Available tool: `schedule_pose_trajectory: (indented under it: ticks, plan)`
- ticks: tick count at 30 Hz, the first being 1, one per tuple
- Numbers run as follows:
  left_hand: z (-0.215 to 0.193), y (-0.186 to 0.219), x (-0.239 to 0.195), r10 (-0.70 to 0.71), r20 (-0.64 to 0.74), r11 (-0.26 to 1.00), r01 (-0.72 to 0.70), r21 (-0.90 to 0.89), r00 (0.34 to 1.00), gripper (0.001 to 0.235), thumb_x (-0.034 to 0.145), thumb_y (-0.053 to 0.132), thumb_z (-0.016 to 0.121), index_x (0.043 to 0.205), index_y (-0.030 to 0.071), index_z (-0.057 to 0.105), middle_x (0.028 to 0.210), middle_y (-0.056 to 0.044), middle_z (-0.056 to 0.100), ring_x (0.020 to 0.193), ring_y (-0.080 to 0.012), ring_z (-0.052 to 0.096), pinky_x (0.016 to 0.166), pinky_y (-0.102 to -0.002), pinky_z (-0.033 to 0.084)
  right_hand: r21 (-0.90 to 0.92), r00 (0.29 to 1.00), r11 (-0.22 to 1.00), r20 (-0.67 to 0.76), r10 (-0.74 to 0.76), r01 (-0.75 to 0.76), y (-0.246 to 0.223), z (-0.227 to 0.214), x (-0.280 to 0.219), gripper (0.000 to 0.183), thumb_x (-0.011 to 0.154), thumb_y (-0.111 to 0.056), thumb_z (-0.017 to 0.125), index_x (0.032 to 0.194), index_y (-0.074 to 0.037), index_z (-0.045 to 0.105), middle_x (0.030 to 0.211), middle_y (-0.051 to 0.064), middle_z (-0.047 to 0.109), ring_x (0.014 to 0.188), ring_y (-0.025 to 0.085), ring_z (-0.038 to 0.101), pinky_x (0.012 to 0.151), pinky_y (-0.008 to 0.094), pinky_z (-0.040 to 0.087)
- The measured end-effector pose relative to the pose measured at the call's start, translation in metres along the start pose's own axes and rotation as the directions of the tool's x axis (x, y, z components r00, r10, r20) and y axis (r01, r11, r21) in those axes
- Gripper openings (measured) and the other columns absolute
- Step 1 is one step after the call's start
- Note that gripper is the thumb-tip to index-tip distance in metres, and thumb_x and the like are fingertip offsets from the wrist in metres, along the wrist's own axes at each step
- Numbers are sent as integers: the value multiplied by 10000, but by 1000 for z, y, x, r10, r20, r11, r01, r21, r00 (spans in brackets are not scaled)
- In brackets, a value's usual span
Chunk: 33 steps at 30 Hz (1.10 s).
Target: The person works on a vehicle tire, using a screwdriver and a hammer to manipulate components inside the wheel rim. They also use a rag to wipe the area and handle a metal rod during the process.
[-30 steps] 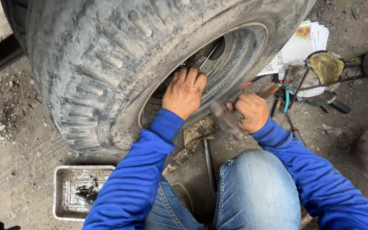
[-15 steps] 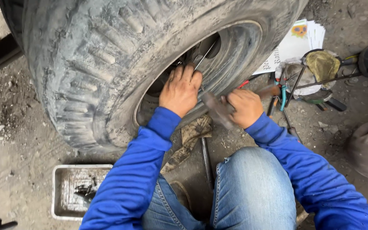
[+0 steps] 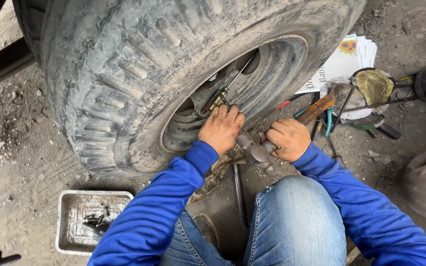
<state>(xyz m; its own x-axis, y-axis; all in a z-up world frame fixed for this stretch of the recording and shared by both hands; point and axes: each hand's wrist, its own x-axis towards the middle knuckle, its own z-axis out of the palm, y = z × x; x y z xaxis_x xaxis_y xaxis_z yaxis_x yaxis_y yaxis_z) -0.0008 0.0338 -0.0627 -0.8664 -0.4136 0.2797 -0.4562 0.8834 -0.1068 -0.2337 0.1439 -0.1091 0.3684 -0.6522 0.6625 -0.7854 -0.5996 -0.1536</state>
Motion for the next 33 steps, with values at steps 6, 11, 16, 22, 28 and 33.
schedule_pose_trajectory:
  ticks: [6, 11, 16, 22, 28, 33]
  plan:
    - [-11, -17, -4, -49, 133, 998, 43, 46, 990, 128, 992, 168, 495, 986, 86, 594, 1062, -181, 592, 986, -382, 629, 803, -438, 461, -17, 999, 999, 10, 52, -52, -1, 12, -3, 541, 1027, -580, 453, 732, -129, 493, 727, 74, 454, 668, 329, 589, 590, 465, 479]
    - [2, -25, -11, -39, -7, 994, 39, 106, 999, 163, 925, 227, 527, 972, 83, 588, 1061, -180, 558, 967, -382, 577, 787, -456, 421, -29, 994, 995, 35, 100, -100, 1, 22, -2, 462, 984, -519, 563, 734, -132, 526, 721, 68, 471, 680, 326, 610, 601, 468, 498]
    - [5, -27, -9, -51, -38, 992, 55, 113, 998, 163, 933, 221, 510, 976, 94, 605, 1065, -173, 578, 971, -371, 594, 779, -440, 432, -53, 995, 995, 47, 92, -89, 3, 40, -11, 419, 955, -485, 581, 748, -125, 535, 733, 84, 486, 687, 335, 616, 619, 483, 504]
    - [7, -30, -9, -46, -89, 990, 57, 128, 995, 163, 915, 243, 550, 959, 92, 594, 1056, -159, 575, 955, -354, 595, 766, -427, 438, -65, 994, 994, 57, 96, -92, 12, 55, -35, 416, 958, -495, 569, 771, -124, 548, 752, 80, 496, 716, 342, 631, 652, 479, 522]
    - [-2, -32, 0, -1, -185, 989, 27, 142, 983, 127, 911, 226, 529, 875, 108, 561, 915, -135, 530, 835, -343, 562, 698, -434, 415, -73, 988, 986, 37, 152, -149, 19, 58, -38, 448, 919, -568, 518, 784, -142, 546, 782, 73, 514, 767, 337, 651, 709, 471, 538]
    - [2, -26, -8, -25, -147, 990, 46, 137, 989, 144, 911, 232, 543, 922, 100, 597, 993, -160, 569, 894, -351, 588, 733, -424, 438, -65, 997, 996, 34, 64, -62, 16, 65, -41, 538, 1031, -584, 367, 765, -142, 519, 787, 83, 504, 740, 334, 618, 682, 487, 514]
